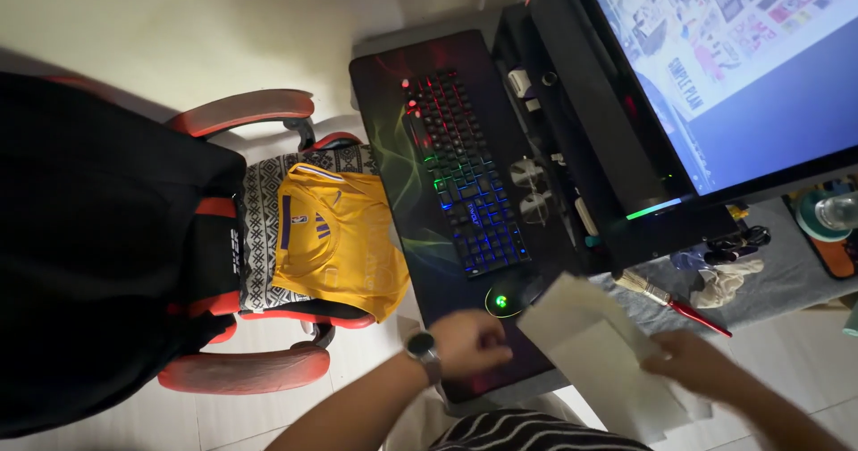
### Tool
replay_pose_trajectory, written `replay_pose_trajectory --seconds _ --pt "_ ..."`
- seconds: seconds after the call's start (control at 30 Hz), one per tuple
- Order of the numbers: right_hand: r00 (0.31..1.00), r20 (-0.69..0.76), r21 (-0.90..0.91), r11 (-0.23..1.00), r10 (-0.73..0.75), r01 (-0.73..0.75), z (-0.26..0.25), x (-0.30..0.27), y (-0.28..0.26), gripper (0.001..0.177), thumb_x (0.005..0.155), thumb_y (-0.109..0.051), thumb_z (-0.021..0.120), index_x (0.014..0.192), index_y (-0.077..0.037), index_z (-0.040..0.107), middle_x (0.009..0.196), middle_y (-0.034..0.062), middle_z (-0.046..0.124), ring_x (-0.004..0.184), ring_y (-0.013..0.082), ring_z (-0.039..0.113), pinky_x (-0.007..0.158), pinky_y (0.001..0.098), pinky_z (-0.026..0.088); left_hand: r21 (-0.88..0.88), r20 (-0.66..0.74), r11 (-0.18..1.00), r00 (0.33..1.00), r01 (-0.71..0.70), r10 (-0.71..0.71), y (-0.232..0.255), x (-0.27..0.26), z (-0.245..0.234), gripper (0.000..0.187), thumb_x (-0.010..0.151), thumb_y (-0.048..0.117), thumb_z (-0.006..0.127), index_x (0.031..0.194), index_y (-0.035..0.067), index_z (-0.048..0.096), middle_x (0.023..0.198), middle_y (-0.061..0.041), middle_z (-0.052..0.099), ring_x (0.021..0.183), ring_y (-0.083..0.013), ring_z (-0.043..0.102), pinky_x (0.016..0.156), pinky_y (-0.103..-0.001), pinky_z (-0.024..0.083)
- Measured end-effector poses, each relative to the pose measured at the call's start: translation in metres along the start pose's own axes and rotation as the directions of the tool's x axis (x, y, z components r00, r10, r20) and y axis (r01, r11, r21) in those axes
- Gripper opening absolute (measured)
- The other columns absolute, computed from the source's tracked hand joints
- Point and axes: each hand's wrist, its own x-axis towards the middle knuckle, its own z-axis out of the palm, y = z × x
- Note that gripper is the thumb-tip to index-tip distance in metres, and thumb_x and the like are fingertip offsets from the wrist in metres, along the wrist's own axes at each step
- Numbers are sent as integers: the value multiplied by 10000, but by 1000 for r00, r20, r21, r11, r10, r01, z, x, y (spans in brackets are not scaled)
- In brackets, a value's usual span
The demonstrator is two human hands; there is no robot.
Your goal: The recorder is seen organizing and tidying a computer desk area, moving objects, wiping surfaces, and checking cables.
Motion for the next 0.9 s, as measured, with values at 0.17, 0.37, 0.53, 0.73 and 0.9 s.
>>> replay_pose_trajectory --seconds 0.17,0.37,0.53,0.73,0.9 --pt "985 -50 92 982 -163 167 -31 -60 -167 514 807 -289 798 1194 46 751 1060 230 732 935 360 739 829 503 641 -438 -254 886 966 -154 43 2 4 -51 541 785 413 833 1193 123 629 1123 -41 683 1026 -163 656 880 -342 536" --pt "871 -113 525 715 -479 462 40 -61 -364 464 796 -110 742 1231 29 663 1087 177 755 928 300 751 820 470 626 -746 -506 572 849 -341 -154 -42 18 -110 483 861 208 816 1277 18 661 1135 -68 738 995 -156 696 860 -333 572" --pt "702 -41 626 529 -711 572 117 19 -441 384 904 -158 730 1242 16 669 1145 129 749 1001 235 723 880 389 592 -688 -701 610 575 -393 -421 -82 -44 -173 462 821 139 791 1230 -34 661 1038 -133 775 848 -214 756 755 -357 627" --pt "450 130 -625 280 -884 729 170 79 -483 304 905 -84 611 1132 -186 785 1223 75 694 1109 344 660 915 449 547 -652 -757 601 437 -463 -485 -149 -106 -176 495 854 51 716 1324 0 568 1255 -132 701 1115 -233 696 955 -359 564" --pt "497 542 -813 -273 -678 514 198 119 -504 256 886 -148 626 1081 -244 760 1167 1 661 1151 280 588 890 432 506 -731 -683 566 400 -382 -612 -196 -114 -164 485 863 30 724 1320 -54 585 1245 -168 712 1105 -261 697 958 -366 550"
